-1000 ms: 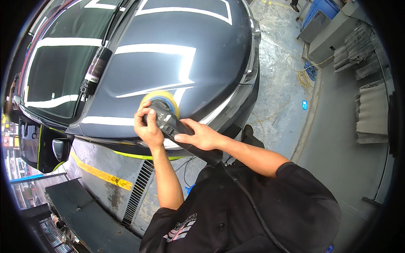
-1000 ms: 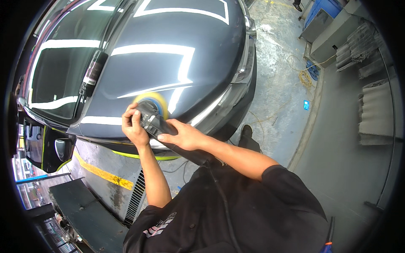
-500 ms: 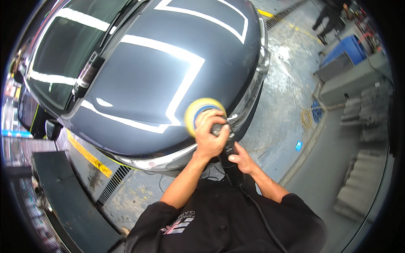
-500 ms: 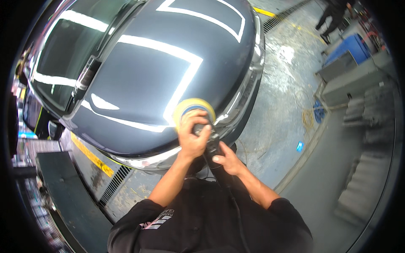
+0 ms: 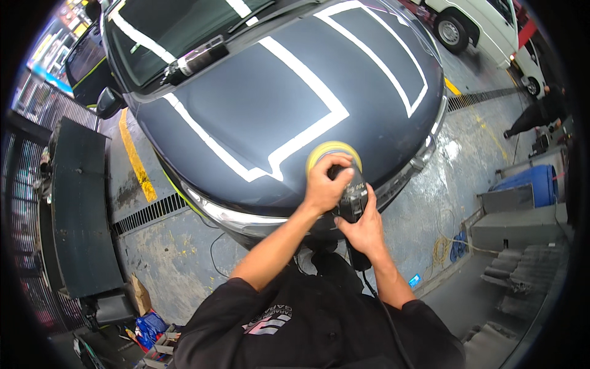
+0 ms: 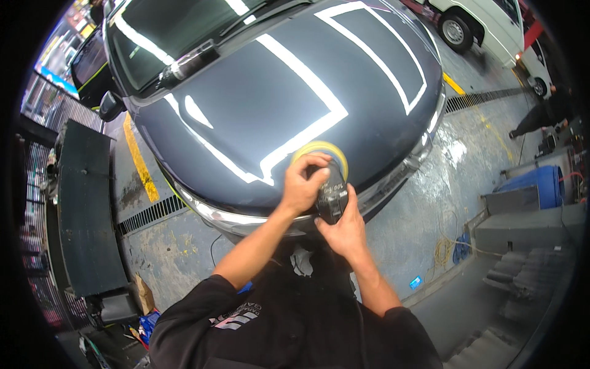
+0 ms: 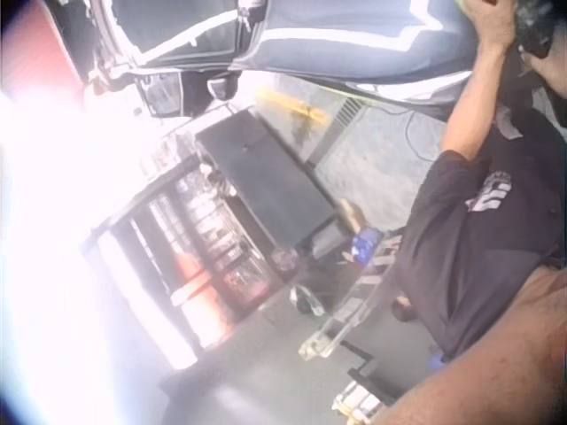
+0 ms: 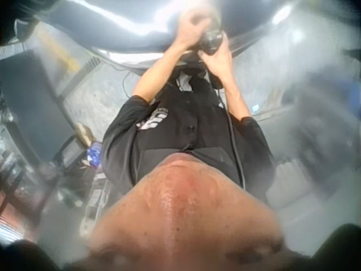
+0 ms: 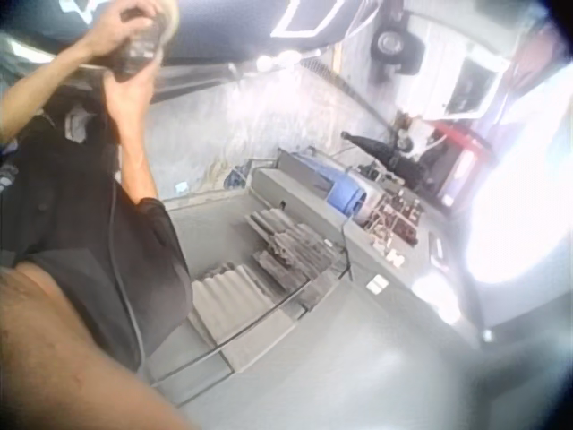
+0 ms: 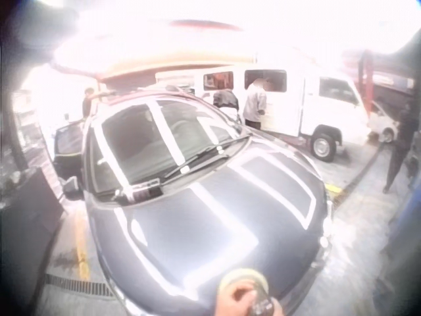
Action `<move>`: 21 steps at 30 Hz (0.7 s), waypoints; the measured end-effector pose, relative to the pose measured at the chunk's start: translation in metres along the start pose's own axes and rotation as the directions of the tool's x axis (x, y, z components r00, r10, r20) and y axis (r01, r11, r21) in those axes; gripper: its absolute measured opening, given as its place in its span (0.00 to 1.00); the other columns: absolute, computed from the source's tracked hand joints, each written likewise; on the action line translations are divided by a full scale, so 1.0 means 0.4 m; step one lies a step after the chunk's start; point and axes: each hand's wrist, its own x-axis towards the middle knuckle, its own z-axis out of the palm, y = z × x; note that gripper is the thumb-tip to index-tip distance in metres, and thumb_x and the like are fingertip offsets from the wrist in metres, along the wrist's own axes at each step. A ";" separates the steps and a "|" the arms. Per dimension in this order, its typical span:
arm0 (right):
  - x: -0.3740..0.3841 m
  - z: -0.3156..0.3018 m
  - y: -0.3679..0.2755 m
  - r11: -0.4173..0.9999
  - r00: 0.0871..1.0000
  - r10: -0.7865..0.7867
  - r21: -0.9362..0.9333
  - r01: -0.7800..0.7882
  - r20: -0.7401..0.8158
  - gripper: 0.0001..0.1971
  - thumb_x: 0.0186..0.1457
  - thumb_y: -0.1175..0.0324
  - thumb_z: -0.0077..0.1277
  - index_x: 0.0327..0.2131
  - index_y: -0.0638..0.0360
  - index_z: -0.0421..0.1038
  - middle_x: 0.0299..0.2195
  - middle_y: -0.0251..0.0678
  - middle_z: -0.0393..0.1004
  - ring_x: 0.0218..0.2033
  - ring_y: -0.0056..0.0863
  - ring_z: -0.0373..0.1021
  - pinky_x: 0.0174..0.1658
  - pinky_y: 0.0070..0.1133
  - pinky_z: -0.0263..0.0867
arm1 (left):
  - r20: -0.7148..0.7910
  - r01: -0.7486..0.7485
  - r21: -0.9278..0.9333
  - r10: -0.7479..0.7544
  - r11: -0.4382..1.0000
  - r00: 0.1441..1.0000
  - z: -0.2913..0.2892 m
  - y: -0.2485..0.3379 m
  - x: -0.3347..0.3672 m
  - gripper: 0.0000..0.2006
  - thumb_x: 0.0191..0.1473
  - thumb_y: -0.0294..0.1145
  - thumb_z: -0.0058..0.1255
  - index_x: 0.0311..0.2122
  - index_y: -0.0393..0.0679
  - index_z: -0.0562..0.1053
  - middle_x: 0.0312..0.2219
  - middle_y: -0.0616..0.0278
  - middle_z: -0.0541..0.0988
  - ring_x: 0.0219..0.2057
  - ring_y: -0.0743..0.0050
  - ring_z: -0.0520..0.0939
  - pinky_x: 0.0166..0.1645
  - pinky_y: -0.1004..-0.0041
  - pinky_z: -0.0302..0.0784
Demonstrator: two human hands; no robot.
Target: The person uses a rotary polisher with a yellow pad to polish the hood of a dark gray car. They move the polisher in circular motions across the hood surface, occasionally pausing to spray a liquid from a bottle onto the hood before resuming polishing.
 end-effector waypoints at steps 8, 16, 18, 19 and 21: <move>-0.010 0.129 -0.122 0.998 0.998 0.054 -0.040 -0.055 -0.015 0.55 0.43 0.62 0.69 0.70 0.61 0.45 0.52 0.62 0.74 0.53 0.59 0.73 0.58 0.41 0.69 | 0.185 -0.274 0.947 0.413 0.169 0.892 -0.695 0.296 0.550 0.31 0.48 0.35 0.62 0.59 0.42 0.71 0.57 0.48 0.75 0.61 0.45 0.72 0.67 0.55 0.64; -0.034 0.122 -0.156 0.968 0.967 0.238 0.099 -0.230 -0.086 0.56 0.40 0.61 0.73 0.69 0.67 0.50 0.56 0.56 0.74 0.58 0.49 0.73 0.62 0.35 0.67 | -0.217 0.187 0.951 -0.101 -0.248 0.971 -1.001 0.368 0.899 0.49 0.40 0.33 0.65 0.71 0.58 0.58 0.68 0.57 0.63 0.69 0.48 0.65 0.70 0.41 0.58; -0.084 0.107 -0.114 0.957 0.957 0.259 0.171 -0.235 -0.133 0.55 0.39 0.63 0.74 0.68 0.68 0.52 0.56 0.53 0.73 0.58 0.46 0.72 0.63 0.34 0.67 | -0.209 0.170 0.944 -0.116 -0.282 0.971 -0.996 0.358 0.911 0.50 0.38 0.33 0.68 0.70 0.58 0.59 0.65 0.57 0.66 0.66 0.47 0.69 0.69 0.42 0.61; -0.108 0.103 -0.091 0.950 0.953 0.262 0.215 -0.228 -0.150 0.55 0.39 0.64 0.75 0.68 0.69 0.52 0.56 0.51 0.73 0.59 0.44 0.72 0.63 0.33 0.66 | -0.200 0.164 0.941 -0.096 -0.297 0.975 -0.995 0.366 0.914 0.51 0.36 0.33 0.70 0.69 0.57 0.60 0.63 0.57 0.68 0.64 0.47 0.71 0.68 0.43 0.62; -0.166 0.075 -0.077 0.941 0.935 0.293 0.234 -0.245 -0.199 0.55 0.36 0.64 0.76 0.67 0.70 0.55 0.55 0.47 0.74 0.57 0.39 0.72 0.63 0.32 0.66 | -0.185 0.157 0.939 -0.064 -0.307 0.981 -0.995 0.369 0.902 0.50 0.34 0.32 0.72 0.67 0.57 0.62 0.60 0.58 0.69 0.63 0.48 0.71 0.66 0.42 0.65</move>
